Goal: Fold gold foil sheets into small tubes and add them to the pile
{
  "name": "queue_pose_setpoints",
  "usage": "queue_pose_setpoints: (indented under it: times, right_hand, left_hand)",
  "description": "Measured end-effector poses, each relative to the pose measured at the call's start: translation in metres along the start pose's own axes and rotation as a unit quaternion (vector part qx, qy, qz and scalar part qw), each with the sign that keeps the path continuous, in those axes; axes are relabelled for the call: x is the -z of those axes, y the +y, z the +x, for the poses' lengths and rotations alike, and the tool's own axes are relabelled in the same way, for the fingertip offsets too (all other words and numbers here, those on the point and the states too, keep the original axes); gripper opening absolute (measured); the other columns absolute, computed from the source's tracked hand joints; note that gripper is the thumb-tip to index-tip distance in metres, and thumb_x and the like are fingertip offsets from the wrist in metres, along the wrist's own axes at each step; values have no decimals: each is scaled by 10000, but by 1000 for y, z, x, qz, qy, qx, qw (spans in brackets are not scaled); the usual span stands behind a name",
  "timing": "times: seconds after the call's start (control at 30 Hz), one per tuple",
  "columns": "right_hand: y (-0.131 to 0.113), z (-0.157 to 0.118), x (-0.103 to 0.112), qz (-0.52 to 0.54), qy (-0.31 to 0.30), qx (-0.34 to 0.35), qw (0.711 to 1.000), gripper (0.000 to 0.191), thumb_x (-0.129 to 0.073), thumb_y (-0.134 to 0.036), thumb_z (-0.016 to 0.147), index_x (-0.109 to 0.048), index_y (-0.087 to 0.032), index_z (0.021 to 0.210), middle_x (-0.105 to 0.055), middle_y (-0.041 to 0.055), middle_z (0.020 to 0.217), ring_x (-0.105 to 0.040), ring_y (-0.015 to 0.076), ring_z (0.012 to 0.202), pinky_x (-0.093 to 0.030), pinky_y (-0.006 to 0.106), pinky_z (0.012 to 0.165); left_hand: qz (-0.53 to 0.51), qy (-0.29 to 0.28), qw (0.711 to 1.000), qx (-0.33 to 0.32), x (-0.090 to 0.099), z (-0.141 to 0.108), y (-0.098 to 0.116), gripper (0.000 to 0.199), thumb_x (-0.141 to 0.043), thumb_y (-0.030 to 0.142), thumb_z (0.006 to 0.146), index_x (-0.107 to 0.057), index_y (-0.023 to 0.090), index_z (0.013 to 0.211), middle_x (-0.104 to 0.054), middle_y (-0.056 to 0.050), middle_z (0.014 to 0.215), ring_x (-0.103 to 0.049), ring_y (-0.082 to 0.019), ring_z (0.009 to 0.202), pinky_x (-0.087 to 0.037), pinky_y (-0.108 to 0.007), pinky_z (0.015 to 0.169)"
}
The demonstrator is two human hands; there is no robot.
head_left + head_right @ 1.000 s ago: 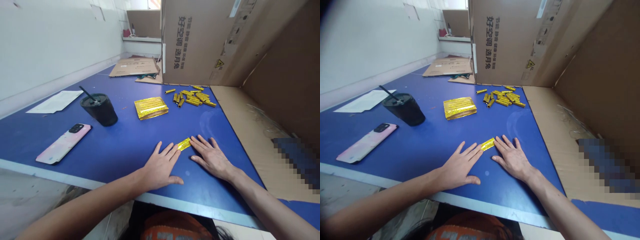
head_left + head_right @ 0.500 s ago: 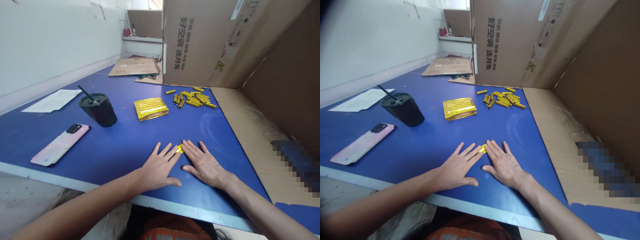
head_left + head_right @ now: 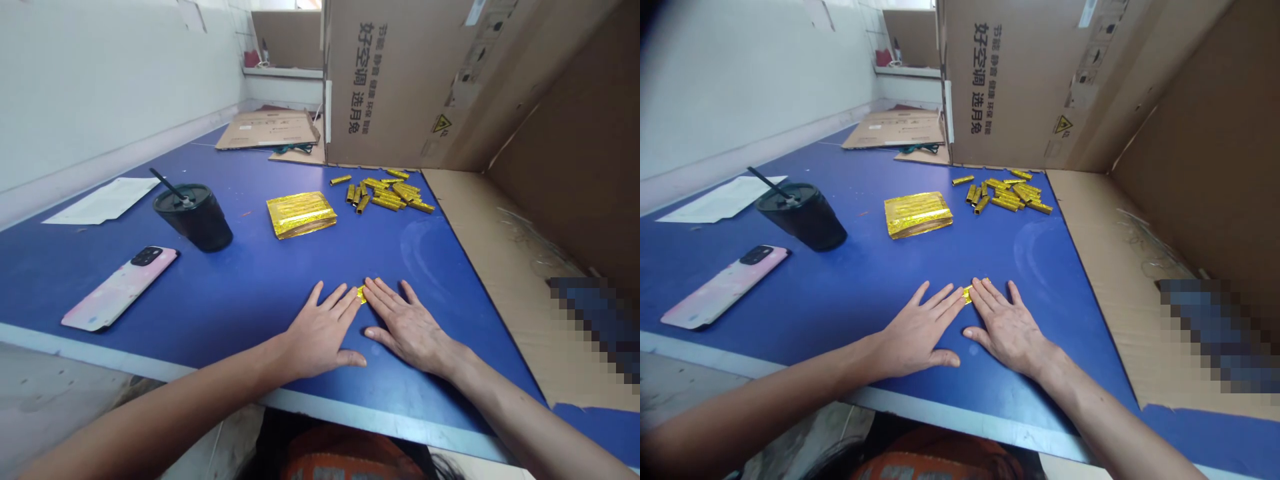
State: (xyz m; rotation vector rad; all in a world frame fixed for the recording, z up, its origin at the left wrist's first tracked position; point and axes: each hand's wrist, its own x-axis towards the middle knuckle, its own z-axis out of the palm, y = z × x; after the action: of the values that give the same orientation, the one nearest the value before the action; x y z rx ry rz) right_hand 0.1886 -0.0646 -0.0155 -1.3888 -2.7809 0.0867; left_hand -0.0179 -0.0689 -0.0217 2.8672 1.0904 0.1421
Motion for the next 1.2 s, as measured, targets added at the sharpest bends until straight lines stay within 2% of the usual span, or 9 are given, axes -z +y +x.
queue_pose_setpoints:
  times: [0.23,0.6,0.77,0.93,1.07,1.2]
  right_hand:
    - [15,-4,0,0,-8,-36,999,650,-246,-562,862,-230,-175,1385,-239,75,1441,-210,250,1321,-178,569,1034]
    - [6,-5,-2,-13,12,-62,998,638,-266,-560,860,-279,-180,1372,-266,85,1430,-212,281,1317,-174,597,1019]
    - [7,-8,-1,-14,6,-66,998,638,-276,-561,856,-280,-188,1373,-261,71,1434,-196,305,1317,-181,613,1010]
    - [11,-11,-2,-4,1,-60,998,608,-251,-548,869,-231,-231,1387,-241,36,1443,-188,282,1323,-169,603,1022]
    - [14,-15,-3,-5,-13,-81,997,656,-223,-577,859,-220,-194,1392,-208,48,1452,-157,271,1331,-166,586,1031]
    - [12,-17,1,-8,-10,-108,994,667,-226,-586,854,-252,-182,1384,-244,71,1439,-173,277,1327,-180,590,1024]
  left_hand:
    - [-17,-14,1000,9,3,-1,0,854,-209,731,760,-244,130,1366,-262,-131,1427,-188,-301,1323,-103,-560,1028]
    - [-6,-25,999,34,8,13,-6,820,-244,715,770,-247,152,1367,-302,-111,1414,-211,-311,1313,-124,-575,1019]
    - [-3,-28,999,25,7,10,-12,791,-237,708,778,-246,187,1373,-275,-89,1427,-199,-302,1321,-103,-567,1028]
    - [-8,-44,999,17,5,6,-17,778,-217,691,794,-176,197,1394,-221,-82,1448,-131,-295,1339,-116,-562,1025]
    - [-23,-50,998,19,5,5,-17,780,-221,689,796,-175,188,1392,-185,-78,1458,-110,-298,1342,-115,-571,1022]
    - [-30,-50,998,19,5,6,-16,782,-234,690,793,-183,188,1390,-186,-81,1457,-108,-299,1342,-109,-571,1024]
